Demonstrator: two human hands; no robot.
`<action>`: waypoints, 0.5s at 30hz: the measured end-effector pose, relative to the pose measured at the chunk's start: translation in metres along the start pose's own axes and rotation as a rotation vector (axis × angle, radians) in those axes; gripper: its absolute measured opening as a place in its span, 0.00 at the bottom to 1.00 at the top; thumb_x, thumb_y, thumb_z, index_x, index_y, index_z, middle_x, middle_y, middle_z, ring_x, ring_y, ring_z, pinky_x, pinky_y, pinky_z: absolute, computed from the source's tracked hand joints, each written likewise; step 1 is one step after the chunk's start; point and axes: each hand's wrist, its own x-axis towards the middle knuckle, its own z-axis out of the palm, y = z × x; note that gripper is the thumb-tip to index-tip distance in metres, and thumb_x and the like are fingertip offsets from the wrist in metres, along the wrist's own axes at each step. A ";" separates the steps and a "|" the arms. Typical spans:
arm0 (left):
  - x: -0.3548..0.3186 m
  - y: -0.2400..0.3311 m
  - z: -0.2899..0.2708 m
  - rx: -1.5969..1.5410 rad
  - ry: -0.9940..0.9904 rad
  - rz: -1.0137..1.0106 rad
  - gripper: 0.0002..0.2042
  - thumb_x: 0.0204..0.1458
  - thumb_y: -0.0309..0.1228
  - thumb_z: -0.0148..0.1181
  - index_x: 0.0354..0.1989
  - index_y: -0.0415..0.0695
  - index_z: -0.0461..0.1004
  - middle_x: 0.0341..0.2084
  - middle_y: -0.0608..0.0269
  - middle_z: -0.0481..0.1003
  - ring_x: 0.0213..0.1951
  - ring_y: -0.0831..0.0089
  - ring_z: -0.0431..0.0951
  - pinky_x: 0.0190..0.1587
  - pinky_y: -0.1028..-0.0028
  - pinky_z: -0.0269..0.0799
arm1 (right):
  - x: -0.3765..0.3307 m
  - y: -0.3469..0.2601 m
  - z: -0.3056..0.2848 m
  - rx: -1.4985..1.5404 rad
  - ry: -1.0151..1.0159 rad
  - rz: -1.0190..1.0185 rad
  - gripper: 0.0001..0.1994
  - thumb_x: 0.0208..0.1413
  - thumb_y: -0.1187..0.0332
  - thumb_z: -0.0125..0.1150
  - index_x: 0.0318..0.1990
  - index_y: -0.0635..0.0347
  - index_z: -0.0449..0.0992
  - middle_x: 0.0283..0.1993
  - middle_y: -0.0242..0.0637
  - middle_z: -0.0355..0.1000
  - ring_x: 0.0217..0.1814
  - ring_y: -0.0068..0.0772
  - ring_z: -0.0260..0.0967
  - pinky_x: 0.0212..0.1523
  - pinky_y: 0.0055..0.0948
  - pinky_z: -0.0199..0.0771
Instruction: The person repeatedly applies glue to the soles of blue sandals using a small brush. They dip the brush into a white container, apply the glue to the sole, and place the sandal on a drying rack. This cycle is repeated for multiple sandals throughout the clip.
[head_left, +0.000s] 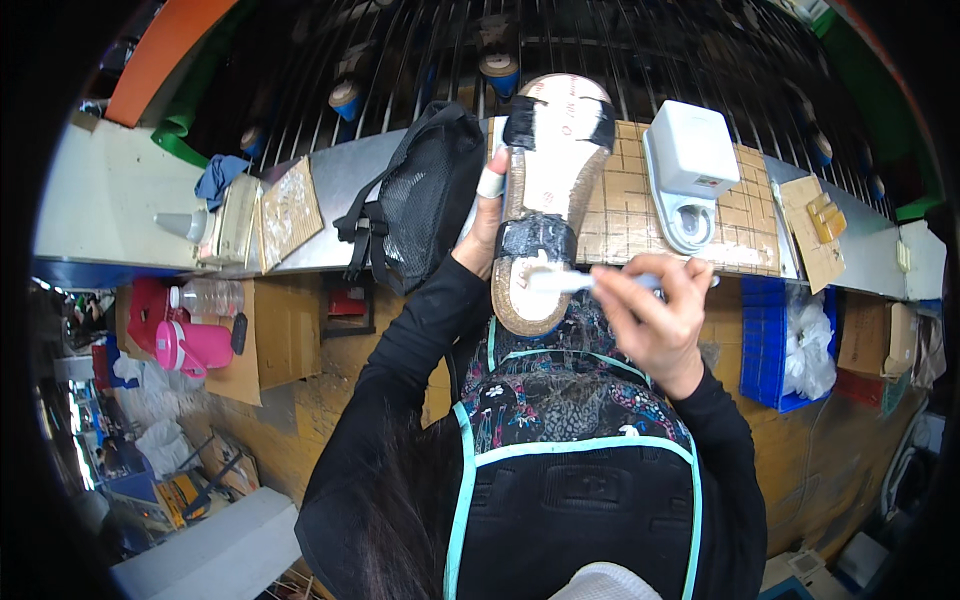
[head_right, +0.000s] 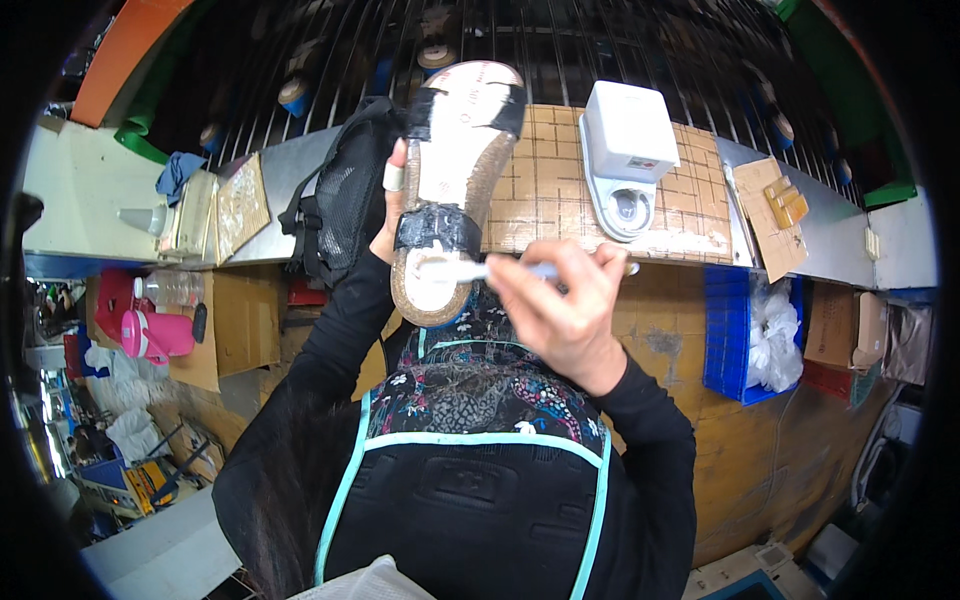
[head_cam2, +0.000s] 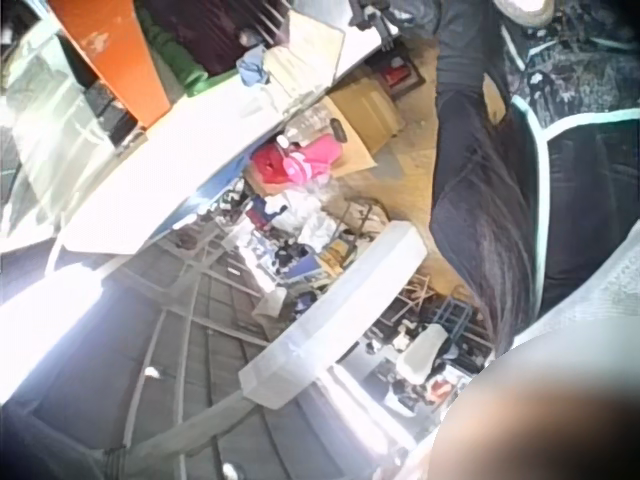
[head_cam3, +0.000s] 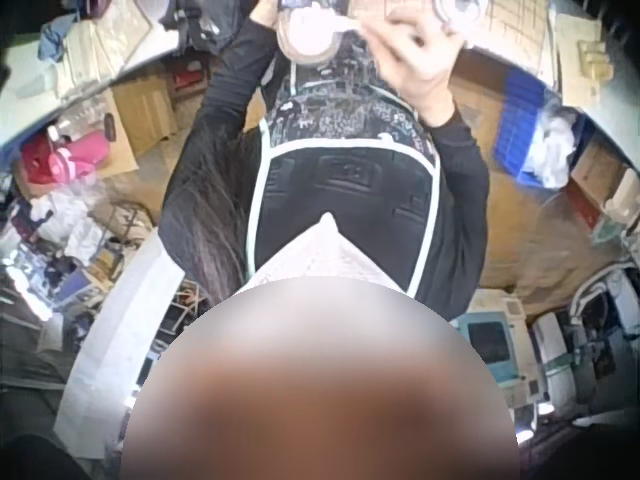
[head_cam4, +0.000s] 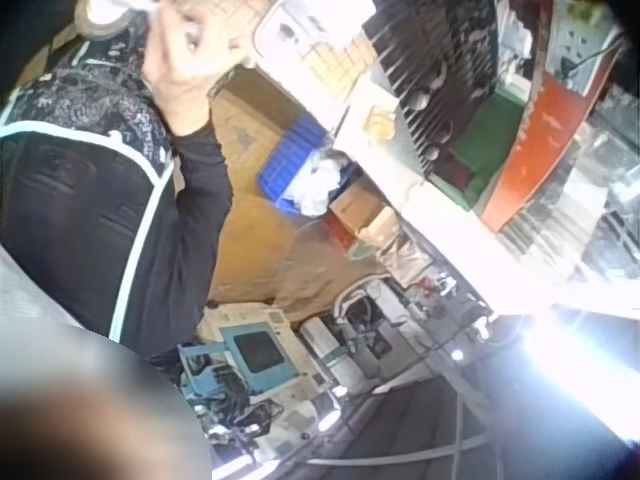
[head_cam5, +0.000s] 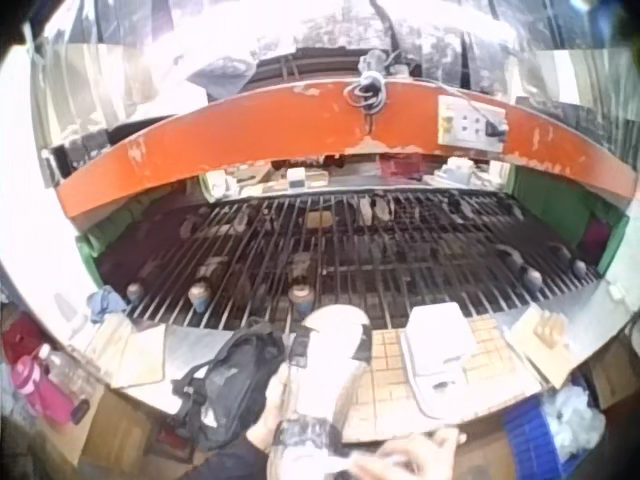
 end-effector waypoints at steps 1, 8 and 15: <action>0.001 0.002 -0.003 0.005 -0.028 0.036 0.42 0.52 0.64 0.49 0.63 0.37 0.59 0.53 0.49 0.71 0.49 0.66 0.76 0.51 0.69 0.75 | -0.003 -0.004 -0.001 0.052 -0.019 -0.009 0.13 0.39 0.67 0.73 0.36 0.47 0.82 0.32 0.25 0.70 0.27 0.21 0.61 0.35 0.31 0.45; -0.006 -0.002 -0.028 0.021 -0.237 -0.087 0.46 0.48 0.67 0.50 0.61 0.34 0.60 0.51 0.51 0.72 0.48 0.65 0.76 0.49 0.69 0.75 | 0.017 0.021 0.007 0.085 0.018 0.140 0.10 0.41 0.70 0.71 0.35 0.52 0.84 0.36 0.31 0.70 0.33 0.27 0.63 0.40 0.28 0.54; -0.011 -0.008 -0.021 0.183 -0.137 -0.034 0.50 0.42 0.63 0.63 0.65 0.35 0.56 0.57 0.47 0.67 0.54 0.58 0.73 0.55 0.62 0.72 | 0.073 0.067 0.007 -0.177 0.350 0.256 0.07 0.47 0.68 0.69 0.35 0.52 0.83 0.36 0.28 0.69 0.28 0.22 0.61 0.41 0.30 0.49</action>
